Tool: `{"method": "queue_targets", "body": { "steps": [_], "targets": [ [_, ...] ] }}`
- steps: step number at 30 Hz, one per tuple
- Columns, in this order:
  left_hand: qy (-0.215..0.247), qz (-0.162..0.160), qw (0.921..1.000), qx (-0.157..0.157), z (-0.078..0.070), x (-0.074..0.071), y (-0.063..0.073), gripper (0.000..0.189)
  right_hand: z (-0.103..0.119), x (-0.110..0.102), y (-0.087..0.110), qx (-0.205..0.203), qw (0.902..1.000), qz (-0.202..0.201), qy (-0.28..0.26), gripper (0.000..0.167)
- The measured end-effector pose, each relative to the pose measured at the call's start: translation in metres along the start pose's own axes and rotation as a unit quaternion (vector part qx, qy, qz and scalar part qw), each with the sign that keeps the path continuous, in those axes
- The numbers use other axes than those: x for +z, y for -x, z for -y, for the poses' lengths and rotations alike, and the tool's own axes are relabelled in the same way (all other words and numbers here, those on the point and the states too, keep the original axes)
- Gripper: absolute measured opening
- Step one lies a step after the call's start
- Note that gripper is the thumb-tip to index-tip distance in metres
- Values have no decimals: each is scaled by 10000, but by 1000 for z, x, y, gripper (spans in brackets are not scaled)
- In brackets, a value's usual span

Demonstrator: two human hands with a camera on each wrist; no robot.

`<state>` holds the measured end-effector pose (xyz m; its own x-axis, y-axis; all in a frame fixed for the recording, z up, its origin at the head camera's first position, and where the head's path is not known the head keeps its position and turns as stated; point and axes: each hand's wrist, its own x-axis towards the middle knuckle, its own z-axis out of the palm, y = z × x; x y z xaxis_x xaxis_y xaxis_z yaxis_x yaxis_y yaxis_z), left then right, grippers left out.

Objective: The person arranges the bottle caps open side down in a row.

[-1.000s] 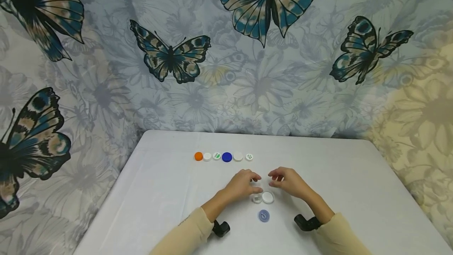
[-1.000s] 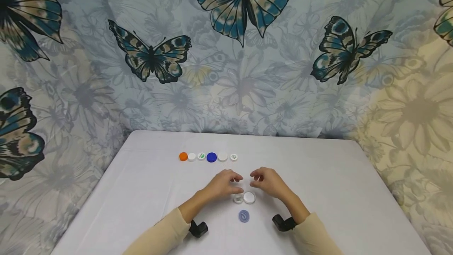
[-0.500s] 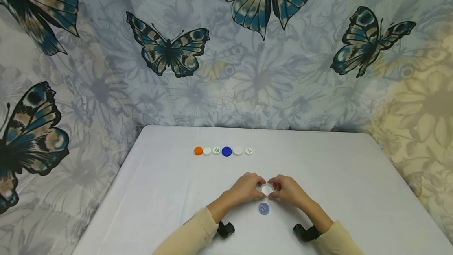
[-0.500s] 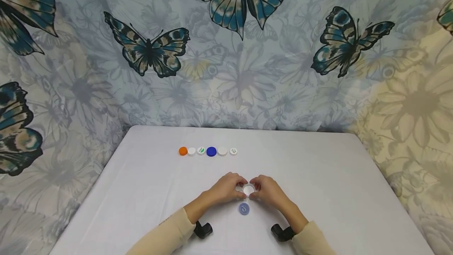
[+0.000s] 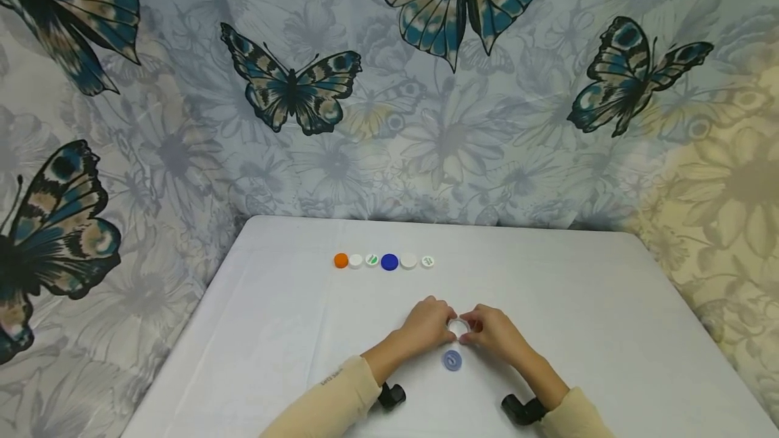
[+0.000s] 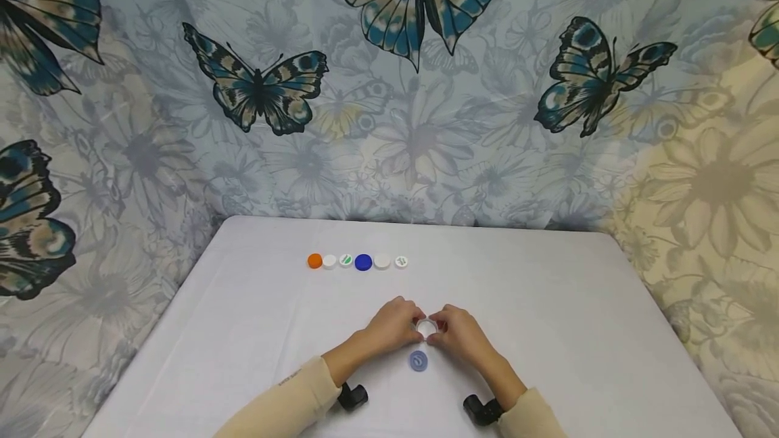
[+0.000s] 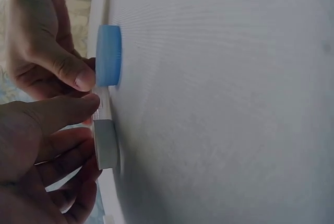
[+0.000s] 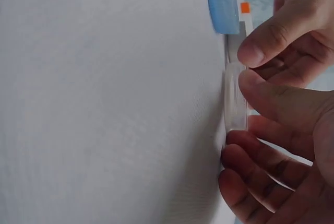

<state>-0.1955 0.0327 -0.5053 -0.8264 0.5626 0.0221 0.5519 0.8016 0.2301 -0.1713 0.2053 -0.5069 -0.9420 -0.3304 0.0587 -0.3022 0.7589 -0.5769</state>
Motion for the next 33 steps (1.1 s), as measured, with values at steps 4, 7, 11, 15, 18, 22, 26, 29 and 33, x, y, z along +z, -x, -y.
{"method": "queue_targets", "body": {
  "steps": [4, 7, 11, 15, 18, 22, 26, 29, 33],
  "targets": [
    [-136, -31, 9999, 7, -5, 0, -2, 34, -1, -2, 1, -39, 9999, 2, 115, 37],
    [-53, -64, 10000, -52, -6, -1, -1, 33, 0, -2, 1, -157, 9998, -24, 115, 37],
    [-9, -74, 9999, -91, -5, -3, 0, 32, 2, 0, 0, -114, 9999, -82, 29, 37],
    [-16, -53, 9999, -92, -4, -3, 2, 32, 4, 2, 0, 139, 9998, -128, -49, 36],
    [3, -71, 9999, -123, -3, 0, 2, 32, 5, 4, 0, 247, 9996, -127, -72, 35],
    [20, -147, 9998, -122, -3, 3, 3, 33, 5, 5, 1, 306, 9994, -131, -78, 36],
    [164, -166, 9996, -137, -3, 1, 4, 34, 5, 6, 2, 286, 9994, -200, -58, 37],
    [260, -204, 9994, -117, -2, 0, 4, 35, 5, 6, 2, 298, 9992, -257, -53, 37],
    [315, -326, 9989, -113, -1, 0, 4, 34, 8, 6, 3, 380, 9988, -304, -63, 36]
  ]
}}
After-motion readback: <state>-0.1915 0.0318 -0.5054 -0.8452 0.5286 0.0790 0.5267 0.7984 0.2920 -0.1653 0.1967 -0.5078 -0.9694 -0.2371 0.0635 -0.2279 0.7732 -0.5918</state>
